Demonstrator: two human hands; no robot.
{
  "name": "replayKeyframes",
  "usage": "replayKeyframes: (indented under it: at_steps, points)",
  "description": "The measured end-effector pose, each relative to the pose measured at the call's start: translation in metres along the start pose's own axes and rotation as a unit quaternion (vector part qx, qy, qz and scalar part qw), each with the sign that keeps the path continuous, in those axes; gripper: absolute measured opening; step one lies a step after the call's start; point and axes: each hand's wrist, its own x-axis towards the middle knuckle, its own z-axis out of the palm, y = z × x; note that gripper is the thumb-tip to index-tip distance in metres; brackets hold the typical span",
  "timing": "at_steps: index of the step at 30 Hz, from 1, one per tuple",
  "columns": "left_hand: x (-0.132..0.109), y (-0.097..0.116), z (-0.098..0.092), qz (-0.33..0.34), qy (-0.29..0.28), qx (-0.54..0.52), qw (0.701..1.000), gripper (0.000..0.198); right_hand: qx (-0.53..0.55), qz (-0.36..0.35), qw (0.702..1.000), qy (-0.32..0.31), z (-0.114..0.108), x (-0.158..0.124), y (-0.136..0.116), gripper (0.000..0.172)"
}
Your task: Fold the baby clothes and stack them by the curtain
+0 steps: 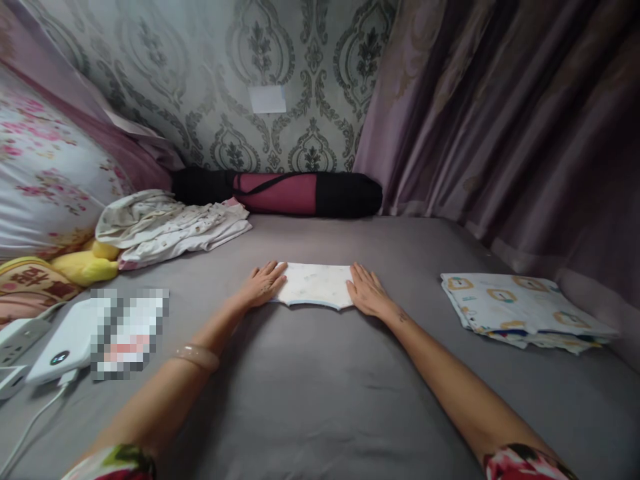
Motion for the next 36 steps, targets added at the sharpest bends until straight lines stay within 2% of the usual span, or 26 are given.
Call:
replayKeyframes:
  at_steps: [3, 5, 8, 10, 15, 19, 24, 28, 33, 36]
  points:
    - [0.000, 0.028, -0.010, -0.008, 0.033, 0.032, 0.999, 0.056, -0.005, -0.009, 1.000, 0.014, -0.005, 0.005, -0.017, 0.061]
    - [0.000, 0.053, -0.013, 0.025, 0.055, 0.039, 0.997, 0.057, 0.004, -0.028, 0.999, 0.026, -0.006, 0.009, -0.033, 0.061]
    - [0.002, 0.083, -0.007, 0.088, 0.052, 0.044, 0.994, 0.055, 0.019, -0.068, 0.997, 0.026, 0.001, 0.015, -0.056, 0.058]
    - [0.005, 0.092, 0.002, 0.096, 0.044, 0.041, 0.994, 0.054, 0.021, -0.080, 0.996, 0.020, 0.008, 0.017, -0.064, 0.057]
    - [0.010, 0.086, 0.018, 0.076, 0.032, 0.018, 0.996, 0.054, 0.015, -0.071, 0.997, 0.027, 0.021, 0.019, -0.064, 0.058]
    - [0.010, 0.086, 0.012, 0.074, 0.027, 0.017, 0.997, 0.055, 0.018, -0.069, 0.997, 0.016, 0.016, 0.019, -0.065, 0.058]
    - [0.007, 0.087, 0.008, 0.038, 0.077, 0.044, 0.995, 0.053, 0.024, -0.079, 0.996, 0.033, 0.013, 0.019, -0.077, 0.058]
    - [0.006, 0.081, 0.015, 0.014, 0.055, 0.049, 0.997, 0.053, 0.031, -0.083, 0.996, 0.026, 0.019, 0.020, -0.082, 0.058]
    - [0.005, 0.082, 0.012, 0.028, 0.068, 0.056, 0.996, 0.052, 0.035, -0.083, 0.996, 0.011, 0.013, 0.021, -0.079, 0.057]
    - [0.002, 0.086, 0.008, 0.055, 0.086, 0.059, 0.993, 0.053, 0.028, -0.081, 0.996, 0.034, 0.011, 0.020, -0.076, 0.057]
